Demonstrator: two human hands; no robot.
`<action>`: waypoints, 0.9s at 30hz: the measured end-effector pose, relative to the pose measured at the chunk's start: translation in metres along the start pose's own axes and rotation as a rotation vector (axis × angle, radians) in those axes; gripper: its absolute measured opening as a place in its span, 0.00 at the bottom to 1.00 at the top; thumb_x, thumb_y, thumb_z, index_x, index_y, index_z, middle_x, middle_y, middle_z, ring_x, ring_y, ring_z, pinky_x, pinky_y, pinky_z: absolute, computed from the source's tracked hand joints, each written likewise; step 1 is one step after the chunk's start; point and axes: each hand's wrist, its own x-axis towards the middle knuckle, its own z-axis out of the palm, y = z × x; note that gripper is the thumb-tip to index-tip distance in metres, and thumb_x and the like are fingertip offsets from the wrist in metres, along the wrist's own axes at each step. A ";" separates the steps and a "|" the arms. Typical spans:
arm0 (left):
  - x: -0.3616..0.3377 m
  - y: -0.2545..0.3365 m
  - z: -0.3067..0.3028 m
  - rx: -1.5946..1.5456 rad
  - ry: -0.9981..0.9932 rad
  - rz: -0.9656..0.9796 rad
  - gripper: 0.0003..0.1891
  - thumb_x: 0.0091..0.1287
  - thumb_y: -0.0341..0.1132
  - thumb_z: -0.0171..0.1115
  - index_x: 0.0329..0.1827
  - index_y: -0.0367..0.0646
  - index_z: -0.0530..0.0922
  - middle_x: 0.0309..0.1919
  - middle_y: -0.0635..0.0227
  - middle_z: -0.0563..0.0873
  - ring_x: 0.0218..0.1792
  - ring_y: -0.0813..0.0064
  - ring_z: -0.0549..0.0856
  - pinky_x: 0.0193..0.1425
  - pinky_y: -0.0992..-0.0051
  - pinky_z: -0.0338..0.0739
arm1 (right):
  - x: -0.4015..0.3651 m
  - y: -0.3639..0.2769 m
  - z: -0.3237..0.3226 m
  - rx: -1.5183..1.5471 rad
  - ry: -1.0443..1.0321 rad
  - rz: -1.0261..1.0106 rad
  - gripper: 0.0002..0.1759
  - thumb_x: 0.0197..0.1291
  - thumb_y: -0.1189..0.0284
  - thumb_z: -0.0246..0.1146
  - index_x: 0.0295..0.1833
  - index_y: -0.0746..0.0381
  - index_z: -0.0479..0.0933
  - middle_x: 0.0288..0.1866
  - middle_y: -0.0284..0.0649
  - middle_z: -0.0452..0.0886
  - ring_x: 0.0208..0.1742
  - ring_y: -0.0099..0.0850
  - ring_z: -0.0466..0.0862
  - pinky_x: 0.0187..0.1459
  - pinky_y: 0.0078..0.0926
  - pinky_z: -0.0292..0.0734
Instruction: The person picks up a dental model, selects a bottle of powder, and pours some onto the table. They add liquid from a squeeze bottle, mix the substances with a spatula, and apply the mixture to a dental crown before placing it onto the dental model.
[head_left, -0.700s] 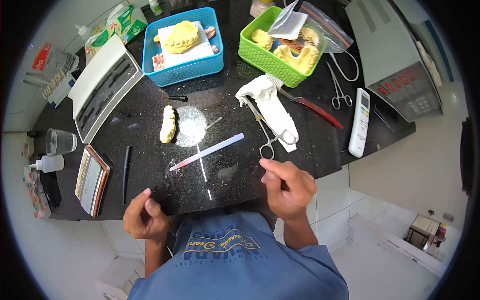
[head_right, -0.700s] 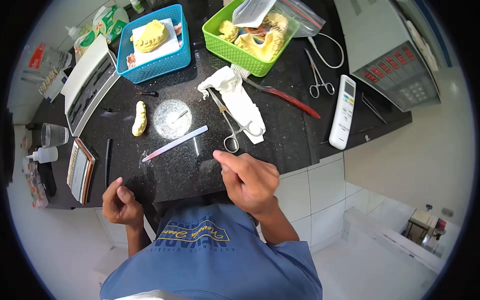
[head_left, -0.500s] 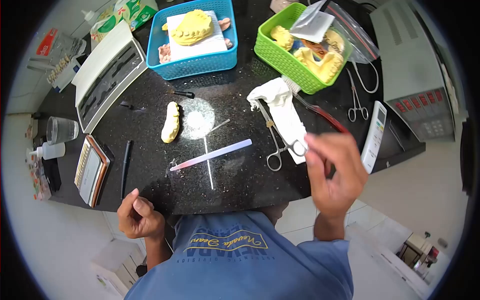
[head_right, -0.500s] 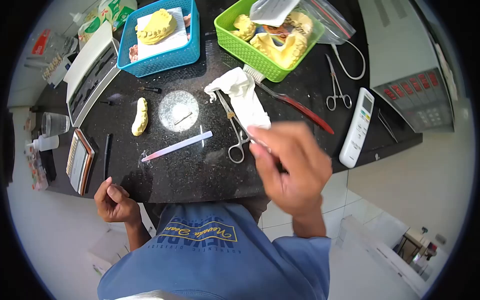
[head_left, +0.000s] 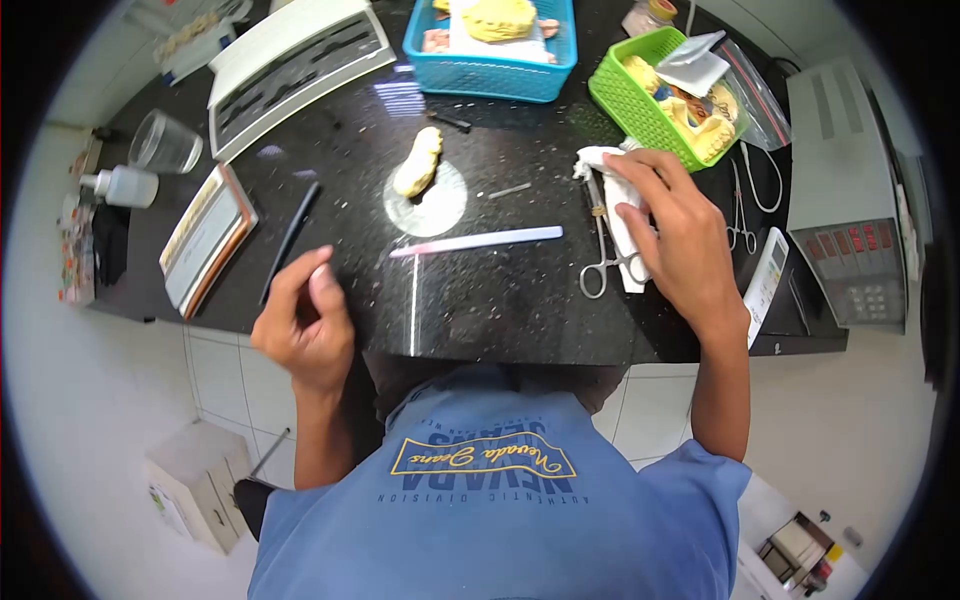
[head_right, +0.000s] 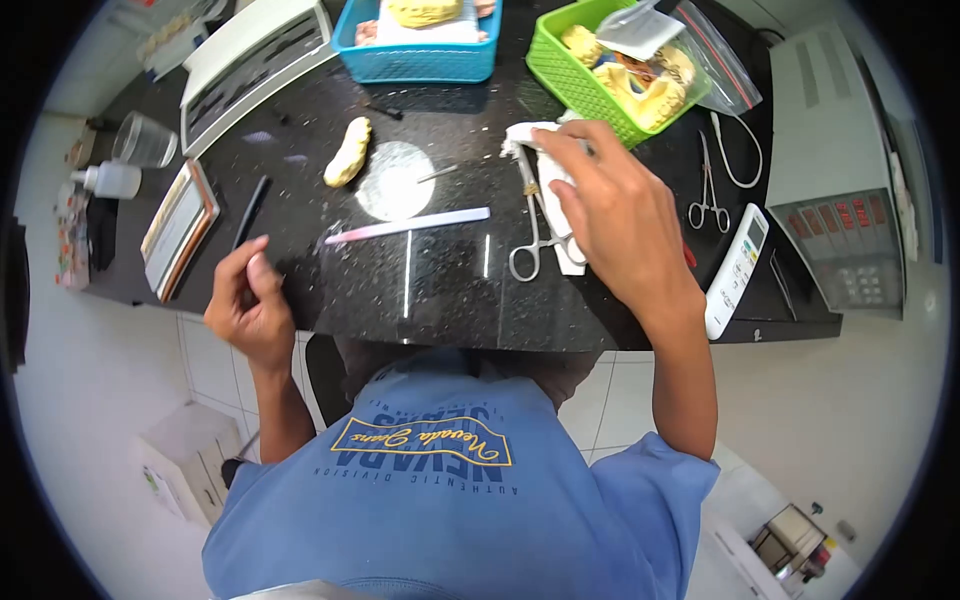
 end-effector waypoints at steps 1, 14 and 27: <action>0.000 0.003 -0.002 -0.007 -0.044 -0.071 0.07 0.68 0.23 0.65 0.46 0.37 0.87 0.30 0.69 0.88 0.23 0.90 0.76 0.26 0.84 0.69 | -0.001 -0.007 -0.003 -0.010 0.034 0.019 0.23 0.60 0.81 0.67 0.62 0.59 0.80 0.53 0.42 0.81 0.45 0.45 0.86 0.46 0.39 0.83; 0.028 0.007 -0.024 0.098 -0.060 -0.139 0.09 0.70 0.27 0.66 0.51 0.40 0.86 0.33 0.72 0.86 0.31 0.85 0.81 0.32 0.82 0.71 | -0.049 -0.038 -0.016 0.226 0.227 0.061 0.07 0.63 0.82 0.68 0.47 0.67 0.85 0.29 0.38 0.80 0.26 0.22 0.76 0.27 0.22 0.69; 0.026 0.033 0.025 -0.156 -0.240 -0.011 0.22 0.61 0.22 0.70 0.60 0.40 0.81 0.50 0.60 0.83 0.41 0.69 0.86 0.36 0.74 0.81 | 0.078 -0.078 0.035 0.035 0.030 -0.483 0.10 0.59 0.78 0.65 0.48 0.62 0.83 0.49 0.41 0.83 0.44 0.42 0.88 0.43 0.38 0.84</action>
